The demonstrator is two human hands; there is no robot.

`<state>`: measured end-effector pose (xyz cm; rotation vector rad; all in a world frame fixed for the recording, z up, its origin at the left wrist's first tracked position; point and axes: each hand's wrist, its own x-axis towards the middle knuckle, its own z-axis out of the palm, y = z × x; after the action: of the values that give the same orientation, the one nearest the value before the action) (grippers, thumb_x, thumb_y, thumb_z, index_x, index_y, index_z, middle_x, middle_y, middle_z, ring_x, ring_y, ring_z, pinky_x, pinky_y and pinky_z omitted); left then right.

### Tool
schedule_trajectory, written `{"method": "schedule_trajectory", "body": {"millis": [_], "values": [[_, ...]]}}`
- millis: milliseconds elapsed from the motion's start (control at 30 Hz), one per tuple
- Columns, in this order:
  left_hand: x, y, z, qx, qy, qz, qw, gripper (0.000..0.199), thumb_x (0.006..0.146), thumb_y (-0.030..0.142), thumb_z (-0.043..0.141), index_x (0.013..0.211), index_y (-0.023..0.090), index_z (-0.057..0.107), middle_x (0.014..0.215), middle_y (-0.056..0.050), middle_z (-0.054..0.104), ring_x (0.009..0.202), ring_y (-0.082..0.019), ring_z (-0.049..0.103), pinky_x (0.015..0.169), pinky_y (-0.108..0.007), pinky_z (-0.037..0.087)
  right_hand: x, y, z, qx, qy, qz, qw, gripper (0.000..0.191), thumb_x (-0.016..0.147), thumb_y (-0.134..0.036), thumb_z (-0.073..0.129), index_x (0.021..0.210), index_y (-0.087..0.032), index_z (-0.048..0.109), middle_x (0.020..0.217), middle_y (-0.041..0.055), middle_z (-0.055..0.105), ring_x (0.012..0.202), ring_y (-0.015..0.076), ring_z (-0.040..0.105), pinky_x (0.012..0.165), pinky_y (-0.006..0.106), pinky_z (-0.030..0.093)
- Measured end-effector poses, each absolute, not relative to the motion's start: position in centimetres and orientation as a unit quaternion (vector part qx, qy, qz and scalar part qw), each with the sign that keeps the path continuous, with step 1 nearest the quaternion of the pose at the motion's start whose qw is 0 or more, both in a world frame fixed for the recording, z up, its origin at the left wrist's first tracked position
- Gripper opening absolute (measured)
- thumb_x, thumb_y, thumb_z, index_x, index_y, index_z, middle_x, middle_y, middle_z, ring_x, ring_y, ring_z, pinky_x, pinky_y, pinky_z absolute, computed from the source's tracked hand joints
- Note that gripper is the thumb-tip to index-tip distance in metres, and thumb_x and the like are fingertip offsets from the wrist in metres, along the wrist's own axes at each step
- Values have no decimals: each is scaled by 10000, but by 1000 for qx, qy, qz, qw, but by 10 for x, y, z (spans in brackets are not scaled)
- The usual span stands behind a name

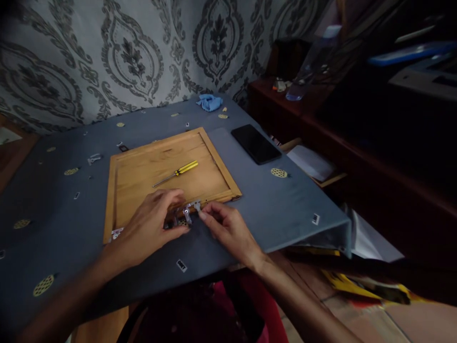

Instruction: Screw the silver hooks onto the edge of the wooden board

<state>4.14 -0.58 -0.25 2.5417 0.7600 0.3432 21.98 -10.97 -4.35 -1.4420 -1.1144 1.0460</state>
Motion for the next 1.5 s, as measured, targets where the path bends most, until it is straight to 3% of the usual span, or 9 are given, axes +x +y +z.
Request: {"method": "schedule_trajectory", "body": {"millis": [633, 1500], "values": [[61, -12, -4, 923, 284, 91, 242, 627, 767, 243, 807, 1284, 214, 454, 1207, -92, 663, 1165, -306, 600, 997, -494, 491, 220, -110, -44, -603, -470, 438, 473, 342, 913, -474, 569, 731, -185, 572, 576, -47, 468, 480, 78, 395, 455, 223, 314], [71, -17, -8, 924, 298, 96, 219, 573, 800, 237, 783, 1266, 204, 451, 1149, -88, 690, 1116, -319, 628, 951, -505, 493, 226, -110, -46, -615, -474, 451, 439, 359, 925, -478, 549, 719, -185, 574, 562, -39, 495, 477, 87, 441, 454, 217, 333]]}}
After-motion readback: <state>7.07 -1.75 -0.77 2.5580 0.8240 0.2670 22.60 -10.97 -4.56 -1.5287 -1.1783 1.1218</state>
